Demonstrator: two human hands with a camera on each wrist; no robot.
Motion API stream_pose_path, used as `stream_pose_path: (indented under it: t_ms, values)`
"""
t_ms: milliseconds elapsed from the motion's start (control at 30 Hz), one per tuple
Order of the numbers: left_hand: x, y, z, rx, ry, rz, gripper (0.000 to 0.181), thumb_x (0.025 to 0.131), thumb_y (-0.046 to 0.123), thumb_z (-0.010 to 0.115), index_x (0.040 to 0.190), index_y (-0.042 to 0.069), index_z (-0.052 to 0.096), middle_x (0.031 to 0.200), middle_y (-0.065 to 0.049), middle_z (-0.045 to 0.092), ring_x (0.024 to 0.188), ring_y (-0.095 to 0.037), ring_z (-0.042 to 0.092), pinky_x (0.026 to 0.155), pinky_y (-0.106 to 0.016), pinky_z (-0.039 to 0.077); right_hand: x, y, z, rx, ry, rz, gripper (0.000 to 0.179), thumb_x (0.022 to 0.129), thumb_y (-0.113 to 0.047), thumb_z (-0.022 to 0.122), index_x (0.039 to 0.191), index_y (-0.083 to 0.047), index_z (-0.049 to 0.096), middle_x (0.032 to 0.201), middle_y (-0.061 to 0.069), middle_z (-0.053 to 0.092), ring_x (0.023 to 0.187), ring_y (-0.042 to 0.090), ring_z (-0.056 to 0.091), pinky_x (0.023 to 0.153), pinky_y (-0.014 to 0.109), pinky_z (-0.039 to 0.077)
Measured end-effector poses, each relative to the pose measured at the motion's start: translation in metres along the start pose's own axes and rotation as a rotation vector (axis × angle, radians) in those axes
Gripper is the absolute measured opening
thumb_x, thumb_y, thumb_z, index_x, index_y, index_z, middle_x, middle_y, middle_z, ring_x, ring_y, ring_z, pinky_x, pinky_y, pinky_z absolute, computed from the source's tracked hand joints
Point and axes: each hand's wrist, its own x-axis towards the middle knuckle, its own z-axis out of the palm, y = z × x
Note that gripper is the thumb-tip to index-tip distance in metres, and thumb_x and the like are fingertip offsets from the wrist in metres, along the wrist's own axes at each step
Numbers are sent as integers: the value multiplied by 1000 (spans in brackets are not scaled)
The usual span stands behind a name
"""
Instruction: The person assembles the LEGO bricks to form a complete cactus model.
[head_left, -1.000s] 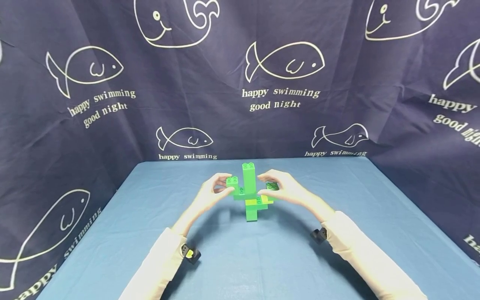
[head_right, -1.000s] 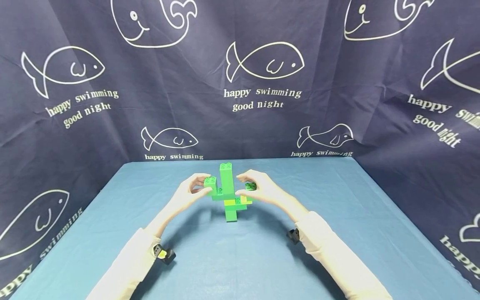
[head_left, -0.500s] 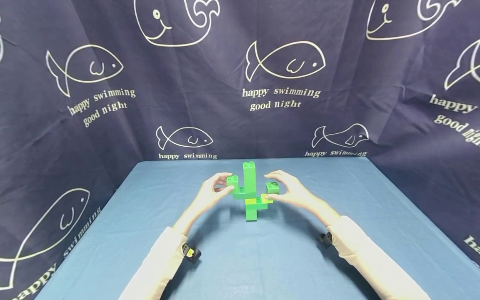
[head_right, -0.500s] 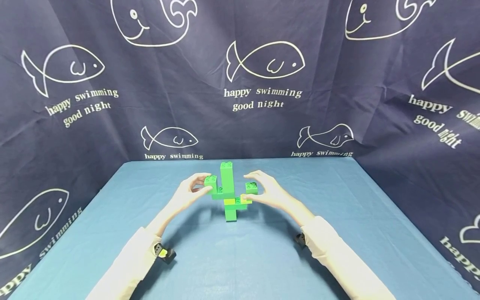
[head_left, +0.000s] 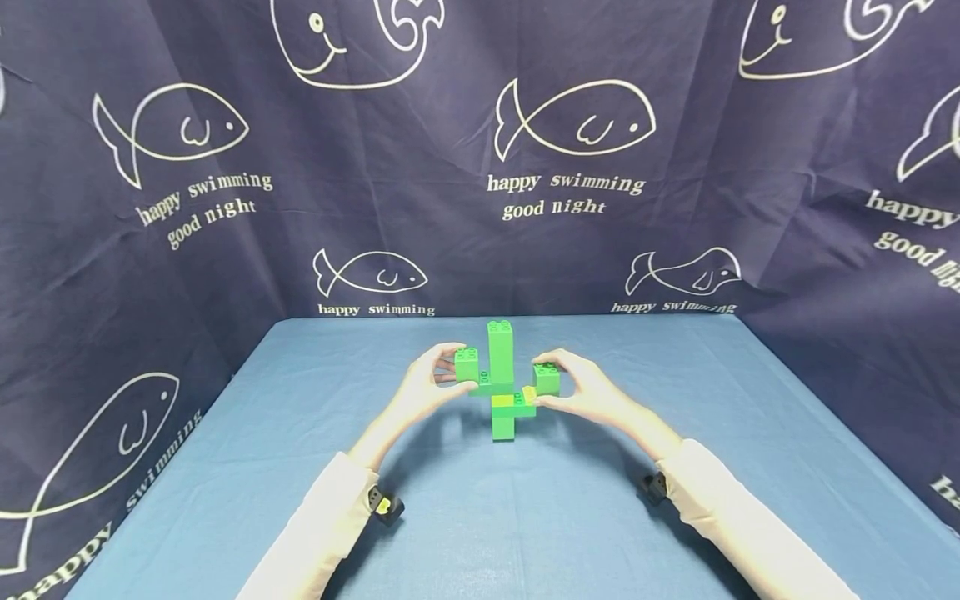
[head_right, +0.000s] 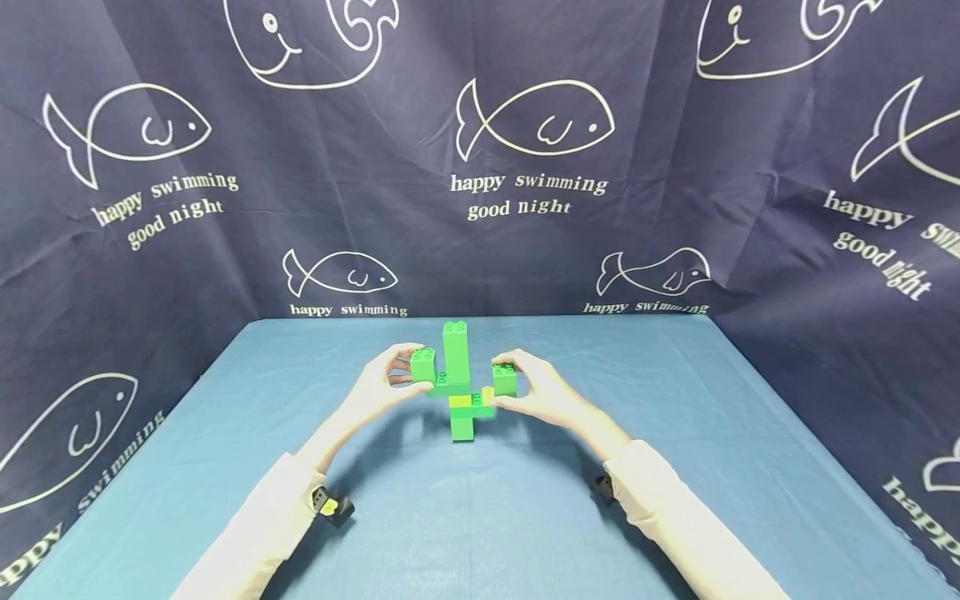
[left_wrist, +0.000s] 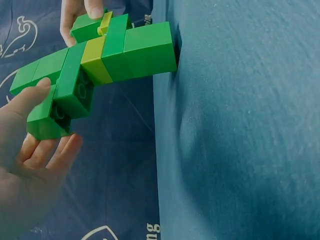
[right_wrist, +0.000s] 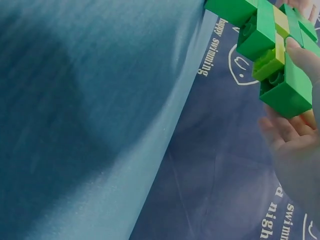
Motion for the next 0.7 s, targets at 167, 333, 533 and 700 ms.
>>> stream_pose_path:
  t_ms: [167,333,533,700]
  values:
    - [-1,1,4,55,-7,14,66,70,10,82,127,4,49,108,-13,59,91,-24,62,83,-27,55,-1,2,2,3,6,1,58,70,-23,82,119,-5,57,116,6,63,110,22,57,95,41,47]
    - [-3,-4,10,99,-30,32,79,68,8,83,133,6,38,109,-16,54,89,-25,60,79,-36,56,-2,2,2,19,-13,18,63,70,-24,83,123,-4,55,120,7,61,113,24,56,96,42,46]
    - [-5,-11,15,124,-35,44,87,68,6,83,138,9,30,105,-15,53,85,-24,59,72,-36,55,-3,4,4,22,-32,8,66,70,-21,83,125,-5,52,122,9,59,115,25,54,97,42,46]
    - [-1,-12,16,112,-35,49,86,69,0,80,138,3,28,109,-18,52,82,-23,61,69,-33,55,-2,7,5,22,-38,5,66,70,-15,81,126,-3,50,123,10,58,115,25,54,97,42,46]
